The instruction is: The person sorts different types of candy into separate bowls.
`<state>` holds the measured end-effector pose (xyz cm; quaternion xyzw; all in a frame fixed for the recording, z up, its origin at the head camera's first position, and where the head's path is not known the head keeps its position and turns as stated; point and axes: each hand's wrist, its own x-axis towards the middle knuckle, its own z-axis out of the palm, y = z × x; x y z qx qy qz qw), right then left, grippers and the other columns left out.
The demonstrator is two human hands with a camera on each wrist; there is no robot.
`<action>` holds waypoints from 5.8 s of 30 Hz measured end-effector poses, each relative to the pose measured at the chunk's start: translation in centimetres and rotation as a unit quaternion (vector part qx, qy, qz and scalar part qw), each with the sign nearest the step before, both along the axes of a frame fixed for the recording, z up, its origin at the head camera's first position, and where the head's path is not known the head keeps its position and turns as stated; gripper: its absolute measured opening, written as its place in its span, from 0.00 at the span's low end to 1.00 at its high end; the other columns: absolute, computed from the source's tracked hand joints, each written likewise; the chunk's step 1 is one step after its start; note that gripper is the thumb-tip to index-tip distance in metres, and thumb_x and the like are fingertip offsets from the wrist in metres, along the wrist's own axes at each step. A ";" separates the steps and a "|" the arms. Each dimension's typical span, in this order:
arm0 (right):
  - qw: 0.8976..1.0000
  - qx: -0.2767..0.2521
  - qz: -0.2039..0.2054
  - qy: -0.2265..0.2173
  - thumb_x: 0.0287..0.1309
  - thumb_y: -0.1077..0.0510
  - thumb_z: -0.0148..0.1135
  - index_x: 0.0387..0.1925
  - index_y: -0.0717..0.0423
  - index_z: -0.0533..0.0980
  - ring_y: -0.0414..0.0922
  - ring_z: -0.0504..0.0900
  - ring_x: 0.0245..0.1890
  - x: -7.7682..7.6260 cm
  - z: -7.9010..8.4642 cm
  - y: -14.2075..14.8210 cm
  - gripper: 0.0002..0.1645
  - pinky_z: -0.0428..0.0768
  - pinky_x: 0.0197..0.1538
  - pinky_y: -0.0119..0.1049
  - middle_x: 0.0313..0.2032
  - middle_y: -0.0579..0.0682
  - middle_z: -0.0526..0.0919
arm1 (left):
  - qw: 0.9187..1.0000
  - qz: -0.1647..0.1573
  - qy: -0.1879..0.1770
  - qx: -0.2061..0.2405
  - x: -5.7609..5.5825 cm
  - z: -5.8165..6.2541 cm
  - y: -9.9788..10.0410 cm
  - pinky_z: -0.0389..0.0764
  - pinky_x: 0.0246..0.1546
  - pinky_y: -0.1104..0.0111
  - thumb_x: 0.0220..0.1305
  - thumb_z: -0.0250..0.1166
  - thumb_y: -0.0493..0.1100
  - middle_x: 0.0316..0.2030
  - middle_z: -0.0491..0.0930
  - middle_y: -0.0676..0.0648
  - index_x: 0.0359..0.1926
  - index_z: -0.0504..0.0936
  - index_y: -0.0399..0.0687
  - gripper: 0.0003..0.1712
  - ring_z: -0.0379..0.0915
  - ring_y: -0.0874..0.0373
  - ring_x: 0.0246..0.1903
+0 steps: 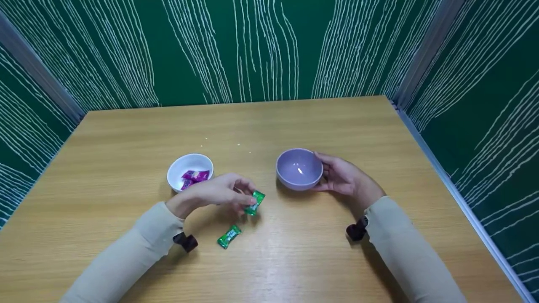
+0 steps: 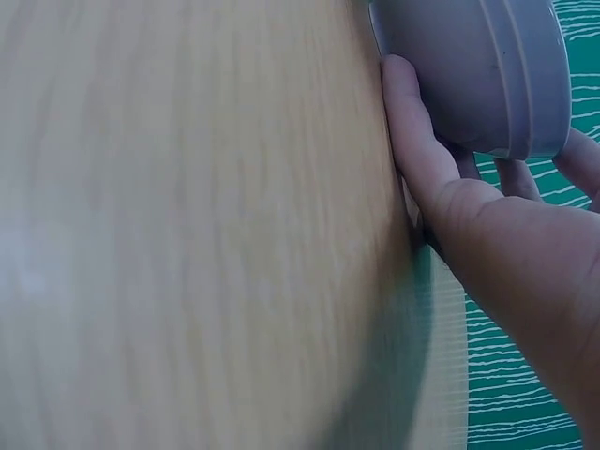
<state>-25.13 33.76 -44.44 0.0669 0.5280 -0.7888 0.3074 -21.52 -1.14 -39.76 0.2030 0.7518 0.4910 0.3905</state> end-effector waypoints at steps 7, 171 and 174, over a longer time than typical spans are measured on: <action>1.000 0.004 0.004 0.003 0.78 0.44 0.48 0.74 0.46 0.56 0.56 0.47 0.76 0.0 0.1 0.0 0.31 0.68 0.69 0.61 0.79 0.55 0.37 | 1.000 0.011 0.013 0.014 -1.1 0.9 2.2 0.87 0.46 0.56 0.70 0.67 0.40 0.38 0.85 0.45 0.49 0.85 0.45 0.09 0.82 0.55 0.32; 1.000 0.012 -0.003 -0.003 0.78 0.43 0.49 0.81 0.44 0.39 0.50 0.39 0.78 0.2 -0.2 0.1 0.44 0.71 0.67 0.59 0.80 0.47 0.33 | 0.970 -0.185 -0.019 -0.158 -2.9 -1.5 1.7 0.82 0.29 0.75 0.59 0.75 0.35 0.31 0.87 0.50 0.41 0.89 0.42 0.08 0.78 0.63 0.27; 1.000 0.012 -0.005 -0.004 0.77 0.42 0.50 0.81 0.45 0.40 0.50 0.40 0.78 0.1 -0.2 0.0 0.43 0.70 0.68 0.59 0.80 0.48 0.34 | 0.978 -0.174 -0.038 -0.107 -3.3 -1.6 1.6 0.85 0.33 0.71 0.60 0.75 0.35 0.33 0.87 0.47 0.41 0.88 0.43 0.08 0.80 0.61 0.29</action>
